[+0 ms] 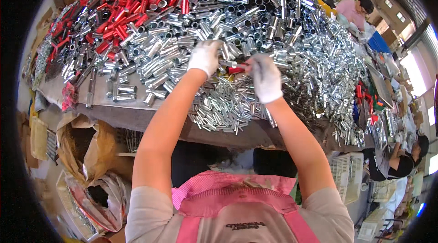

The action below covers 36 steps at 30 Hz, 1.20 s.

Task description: Assemble metal shafts into red plastic handles and sort them into a basket.

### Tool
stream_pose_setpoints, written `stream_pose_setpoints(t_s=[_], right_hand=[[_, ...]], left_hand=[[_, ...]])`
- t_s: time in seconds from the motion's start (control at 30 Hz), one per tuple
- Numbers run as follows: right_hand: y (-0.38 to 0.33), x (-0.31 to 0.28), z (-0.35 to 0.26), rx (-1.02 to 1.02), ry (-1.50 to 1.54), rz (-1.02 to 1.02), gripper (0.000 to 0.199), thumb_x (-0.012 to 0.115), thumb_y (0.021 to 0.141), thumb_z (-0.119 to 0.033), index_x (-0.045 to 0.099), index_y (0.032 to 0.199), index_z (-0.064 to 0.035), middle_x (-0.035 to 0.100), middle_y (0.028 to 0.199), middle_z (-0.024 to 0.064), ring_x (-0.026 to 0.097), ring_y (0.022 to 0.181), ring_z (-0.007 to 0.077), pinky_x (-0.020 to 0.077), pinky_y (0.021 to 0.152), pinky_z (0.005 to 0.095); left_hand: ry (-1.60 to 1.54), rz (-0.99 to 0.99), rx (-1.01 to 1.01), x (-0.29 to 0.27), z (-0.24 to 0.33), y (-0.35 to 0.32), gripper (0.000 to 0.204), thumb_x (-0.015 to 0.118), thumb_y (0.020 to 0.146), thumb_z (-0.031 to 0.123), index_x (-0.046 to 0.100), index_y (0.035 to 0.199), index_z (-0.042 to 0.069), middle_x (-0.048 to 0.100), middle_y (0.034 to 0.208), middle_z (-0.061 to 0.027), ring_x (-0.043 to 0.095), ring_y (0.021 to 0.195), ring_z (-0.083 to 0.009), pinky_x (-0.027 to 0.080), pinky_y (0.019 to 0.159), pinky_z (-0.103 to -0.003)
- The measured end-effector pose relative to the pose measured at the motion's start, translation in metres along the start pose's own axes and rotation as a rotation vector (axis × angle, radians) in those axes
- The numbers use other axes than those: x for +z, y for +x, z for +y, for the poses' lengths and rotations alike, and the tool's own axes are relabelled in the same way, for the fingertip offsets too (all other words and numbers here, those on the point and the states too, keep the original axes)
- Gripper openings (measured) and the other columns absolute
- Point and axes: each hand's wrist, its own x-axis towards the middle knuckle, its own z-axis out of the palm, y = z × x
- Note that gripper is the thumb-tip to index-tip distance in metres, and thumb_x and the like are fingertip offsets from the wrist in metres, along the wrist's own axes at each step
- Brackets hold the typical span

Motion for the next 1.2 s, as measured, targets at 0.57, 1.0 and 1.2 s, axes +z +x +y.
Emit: stream_pose_setpoints(t_s=[0.57,1.0,1.2], right_hand=[[0.011,0.011,0.033,-0.158,-0.912,-0.419,0.021,0.049,0.082,-0.011,0.061,0.099,-0.0122,0.063,0.094,0.0063,0.061,0.095,0.0226,0.0451,0.084,0.0379],[-0.116,-0.089,-0.075,0.161,0.091,-0.263,0.026,0.046,0.087,0.001,0.060,0.109,-0.0008,0.058,0.075,0.0077,0.058,0.064,0.0178,0.0475,0.062,0.0290],[-0.133,-0.093,-0.097,-0.143,-0.370,-0.073,0.050,0.060,0.071,-0.001,0.052,0.121,0.0003,0.061,0.101,0.0120,0.057,0.096,0.0306,0.0426,0.086,0.0419]], left_hand=[[-0.419,-0.002,-0.097,-0.035,0.019,-0.021,0.033,0.066,0.080,0.025,0.064,0.106,0.005,0.065,0.096,-0.0153,0.063,0.090,-0.0243,0.047,0.081,-0.033],[-2.286,-0.131,-0.940,-0.038,0.108,-0.159,0.026,0.047,0.096,0.014,0.049,0.113,-0.005,0.053,0.119,-0.0214,0.051,0.114,-0.0321,0.042,0.102,-0.046],[-2.213,-0.209,-0.843,-0.044,0.140,-0.176,0.031,0.044,0.097,0.021,0.049,0.118,-0.002,0.054,0.119,-0.0166,0.053,0.111,-0.0298,0.047,0.096,-0.041]])
